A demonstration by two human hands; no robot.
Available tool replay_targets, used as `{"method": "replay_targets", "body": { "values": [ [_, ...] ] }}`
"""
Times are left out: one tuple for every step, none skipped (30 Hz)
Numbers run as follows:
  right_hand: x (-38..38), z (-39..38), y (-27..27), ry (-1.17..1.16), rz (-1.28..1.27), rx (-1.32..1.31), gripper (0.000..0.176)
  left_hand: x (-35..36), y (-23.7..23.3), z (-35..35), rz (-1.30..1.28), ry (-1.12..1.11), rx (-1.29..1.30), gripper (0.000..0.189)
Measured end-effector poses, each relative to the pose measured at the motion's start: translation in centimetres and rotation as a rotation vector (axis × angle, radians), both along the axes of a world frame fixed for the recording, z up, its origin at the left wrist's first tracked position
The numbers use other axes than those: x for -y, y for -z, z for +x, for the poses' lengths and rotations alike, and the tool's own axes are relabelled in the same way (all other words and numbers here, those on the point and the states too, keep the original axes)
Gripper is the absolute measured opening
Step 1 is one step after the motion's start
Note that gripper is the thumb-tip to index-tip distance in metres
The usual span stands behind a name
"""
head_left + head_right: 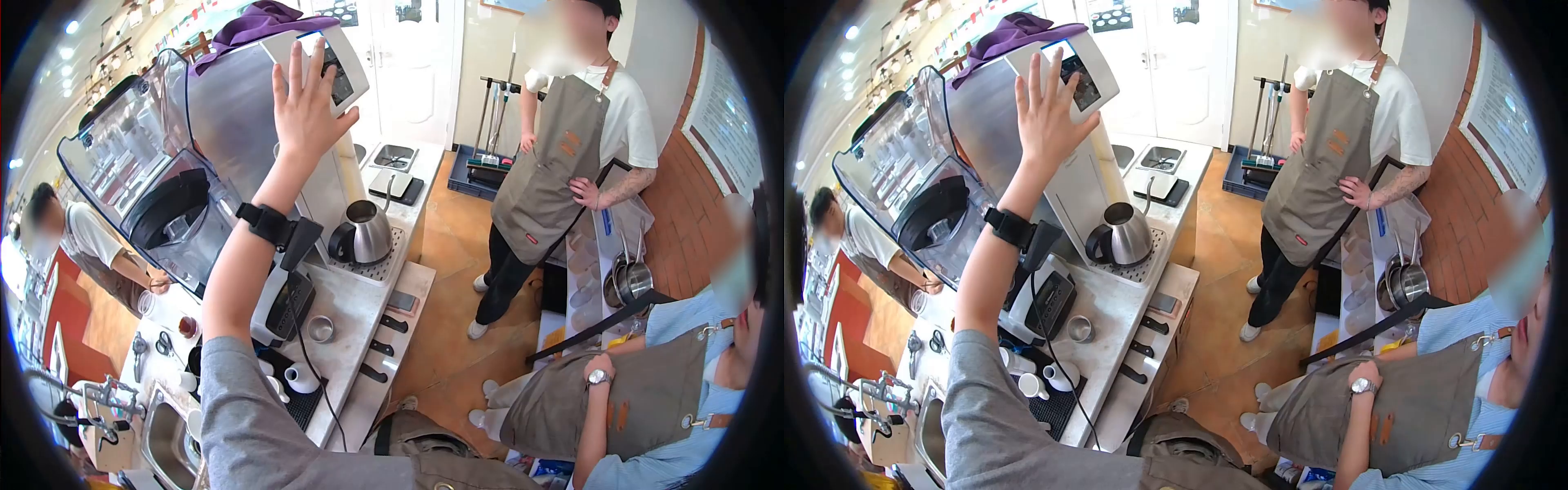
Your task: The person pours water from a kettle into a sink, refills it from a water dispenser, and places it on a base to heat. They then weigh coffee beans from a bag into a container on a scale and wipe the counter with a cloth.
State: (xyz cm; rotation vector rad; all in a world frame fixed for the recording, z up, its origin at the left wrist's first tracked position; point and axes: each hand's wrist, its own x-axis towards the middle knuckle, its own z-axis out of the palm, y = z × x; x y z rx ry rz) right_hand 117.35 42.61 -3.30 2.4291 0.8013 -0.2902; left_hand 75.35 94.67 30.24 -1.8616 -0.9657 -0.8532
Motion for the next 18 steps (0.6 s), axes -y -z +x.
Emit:
{"method": "replay_targets", "body": {
  "values": [
    [0.6, 0.9, 1.2, 0.004, 0.001, -0.003, 0.031, -0.2, 0.0, -0.2, 0.045, 0.150, 0.030, 0.062],
    [1.2, 1.9, 2.4, -0.076, -0.089, -0.028, 0.030, -0.3, 0.0, -0.5, 0.070, 0.209, 0.036, 0.062],
    [1.3, 2.1, 3.0, -0.157, -0.177, -0.052, 0.030, -0.4, 0.0, -0.8, 0.071, 0.211, 0.032, 0.062],
    [1.4, 2.3, 3.6, -0.155, -0.176, -0.055, 0.030, -0.5, 0.1, -1.2, 0.065, 0.261, 0.063, 0.061],
    [1.6, 2.3, 3.6, -0.194, -0.207, -0.038, 0.031, -0.6, 0.2, -1.4, 0.055, 0.311, 0.095, 0.061],
    [2.0, 2.3, 3.7, -0.233, -0.243, -0.022, 0.031, -0.8, 0.3, -1.5, 0.063, 0.321, 0.106, 0.062],
    [1.9, 1.6, 2.8, -0.229, -0.250, -0.026, 0.031, -1.0, 0.3, -1.5, 0.055, 0.325, 0.105, 0.062],
    [1.0, -0.1, 0.9, -0.126, -0.142, -0.023, 0.031, -1.1, 0.3, -1.4, 0.072, 0.330, 0.114, 0.062],
    [0.7, -1.0, 0.0, -0.022, -0.035, -0.019, 0.031, -1.3, 0.5, -1.3, 0.088, 0.334, 0.124, 0.062],
    [1.2, -0.2, 1.0, -0.019, -0.044, -0.020, 0.031, -1.5, 0.6, -1.2, 0.111, 0.345, 0.139, 0.061],
    [1.7, 1.1, 2.5, -0.102, -0.144, -0.020, 0.030, -1.7, 0.7, -1.1, 0.103, 0.346, 0.140, 0.061],
    [2.1, 2.0, 3.5, -0.185, -0.244, -0.020, 0.029, -1.7, 0.7, -1.1, 0.122, 0.358, 0.148, 0.060],
    [2.0, 1.7, 3.1, -0.185, -0.251, -0.022, 0.029, -1.8, 0.7, -1.1, 0.142, 0.369, 0.156, 0.059],
    [1.6, 1.3, 2.3, -0.176, -0.302, -0.038, 0.028, -1.8, 0.8, -1.0, 0.156, 0.366, 0.158, 0.058],
    [1.0, 0.9, 1.5, -0.166, -0.352, -0.055, 0.028, -1.8, 0.7, -1.0, 0.152, 0.367, 0.156, 0.058],
    [1.0, 1.0, 1.6, -0.165, -0.355, -0.060, 0.028, -1.8, 0.7, -1.0, 0.148, 0.356, 0.150, 0.058],
    [1.1, 1.2, 1.5, -0.187, -0.368, -0.033, 0.027, -1.9, 0.8, -1.0, 0.144, 0.347, 0.142, 0.057],
    [1.1, 1.1, 1.6, -0.208, -0.376, -0.007, 0.027, -1.9, 1.1, -1.2, 0.144, 0.351, 0.137, 0.057]
  ]
}}
